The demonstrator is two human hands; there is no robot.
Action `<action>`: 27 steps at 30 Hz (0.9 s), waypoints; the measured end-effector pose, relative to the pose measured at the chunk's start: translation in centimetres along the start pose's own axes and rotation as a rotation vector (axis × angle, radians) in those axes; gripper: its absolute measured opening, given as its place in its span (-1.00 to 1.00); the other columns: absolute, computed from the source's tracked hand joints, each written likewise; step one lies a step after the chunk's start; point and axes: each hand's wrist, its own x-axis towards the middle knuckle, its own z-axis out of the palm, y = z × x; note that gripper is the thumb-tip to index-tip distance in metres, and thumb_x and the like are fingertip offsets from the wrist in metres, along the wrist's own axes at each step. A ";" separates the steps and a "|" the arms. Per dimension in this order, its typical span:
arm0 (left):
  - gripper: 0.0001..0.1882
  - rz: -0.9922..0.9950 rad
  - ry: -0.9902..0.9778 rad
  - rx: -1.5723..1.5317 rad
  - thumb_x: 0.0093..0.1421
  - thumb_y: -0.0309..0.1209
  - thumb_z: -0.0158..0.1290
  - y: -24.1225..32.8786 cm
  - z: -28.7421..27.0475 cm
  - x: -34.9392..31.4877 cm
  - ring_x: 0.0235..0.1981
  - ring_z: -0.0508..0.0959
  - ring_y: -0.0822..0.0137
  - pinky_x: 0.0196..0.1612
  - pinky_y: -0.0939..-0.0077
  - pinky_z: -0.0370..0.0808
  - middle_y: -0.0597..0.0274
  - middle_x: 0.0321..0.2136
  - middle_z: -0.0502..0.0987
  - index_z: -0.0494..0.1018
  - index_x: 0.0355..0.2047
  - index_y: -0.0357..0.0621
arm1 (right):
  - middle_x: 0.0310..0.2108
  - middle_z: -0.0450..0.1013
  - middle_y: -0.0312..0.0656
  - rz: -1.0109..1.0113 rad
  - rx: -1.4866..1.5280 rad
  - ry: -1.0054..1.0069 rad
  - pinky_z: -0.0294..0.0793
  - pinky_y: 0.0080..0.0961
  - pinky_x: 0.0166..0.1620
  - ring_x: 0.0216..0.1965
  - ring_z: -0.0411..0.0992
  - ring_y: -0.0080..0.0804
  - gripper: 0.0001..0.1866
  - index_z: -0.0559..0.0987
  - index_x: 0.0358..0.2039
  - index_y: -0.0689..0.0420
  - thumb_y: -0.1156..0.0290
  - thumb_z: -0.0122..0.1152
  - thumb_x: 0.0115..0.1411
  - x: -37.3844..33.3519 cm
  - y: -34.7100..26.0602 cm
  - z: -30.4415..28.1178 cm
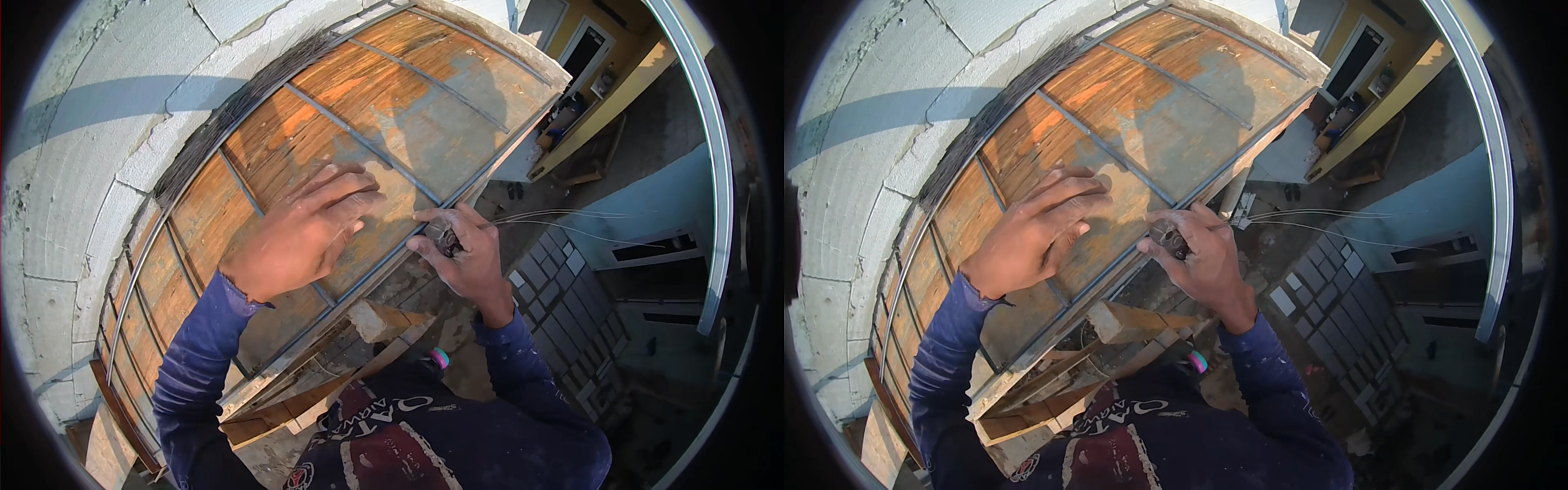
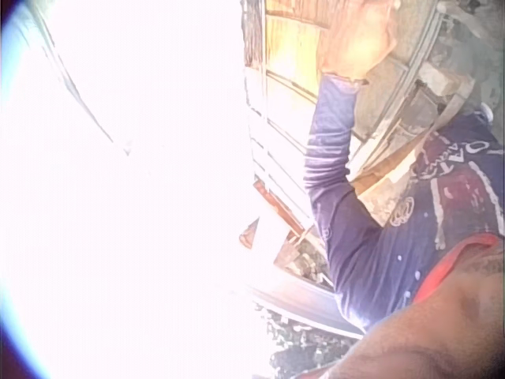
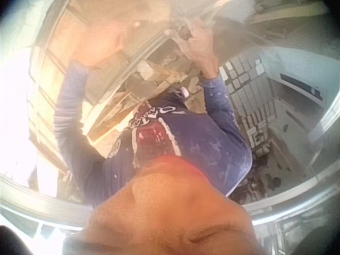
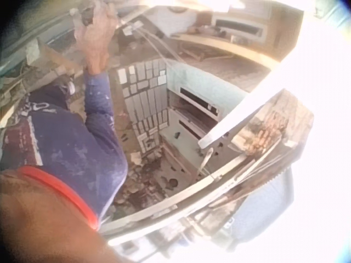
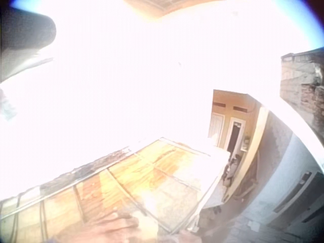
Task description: The recorder uses wire to tie together rebar rods on a wooden form to create a reinforced mesh.
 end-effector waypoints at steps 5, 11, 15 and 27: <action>-0.63 0.238 0.003 0.027 0.24 -0.51 0.18 -3.2 3.8 8.2 0.20 0.43 -0.04 0.26 0.08 0.41 0.03 0.10 0.49 0.54 0.08 -0.23 | -0.41 0.57 -0.14 0.104 -0.023 0.093 0.47 -0.40 -0.33 -0.42 0.46 -0.31 -0.58 0.69 -0.11 0.18 0.37 0.63 0.02 -0.5 -0.1 -0.7; -0.70 0.322 -0.102 -0.023 0.22 -0.45 0.21 -4.4 4.0 9.1 0.07 0.48 -0.01 0.19 0.09 0.44 0.10 -0.04 0.50 0.55 -0.03 -0.19 | -0.40 0.58 -0.21 0.192 0.062 0.289 0.48 -0.54 -0.33 -0.49 0.44 -0.57 -0.53 0.66 0.01 0.19 0.35 0.60 0.11 -1.0 2.9 -0.2; -0.78 0.283 -0.107 0.034 0.24 -0.39 0.20 -3.0 4.7 9.4 0.05 0.48 0.01 0.19 0.01 0.43 0.09 -0.06 0.49 0.50 -0.16 -0.18 | -0.49 0.54 -0.32 0.384 0.093 0.290 0.48 -0.59 -0.30 -0.45 0.42 -0.69 -0.56 0.67 0.03 0.16 0.33 0.55 0.17 -0.1 3.9 -2.8; -0.83 0.268 -0.137 0.073 0.34 -0.42 0.10 -3.5 4.6 8.4 0.24 0.37 -0.03 0.33 -0.10 0.30 0.09 0.00 0.45 0.47 -0.10 -0.15 | -0.54 0.51 -0.29 0.439 0.104 0.260 0.46 -0.53 -0.32 -0.49 0.40 -0.61 -0.57 0.71 -0.12 0.17 0.17 0.60 0.10 3.0 3.7 -3.0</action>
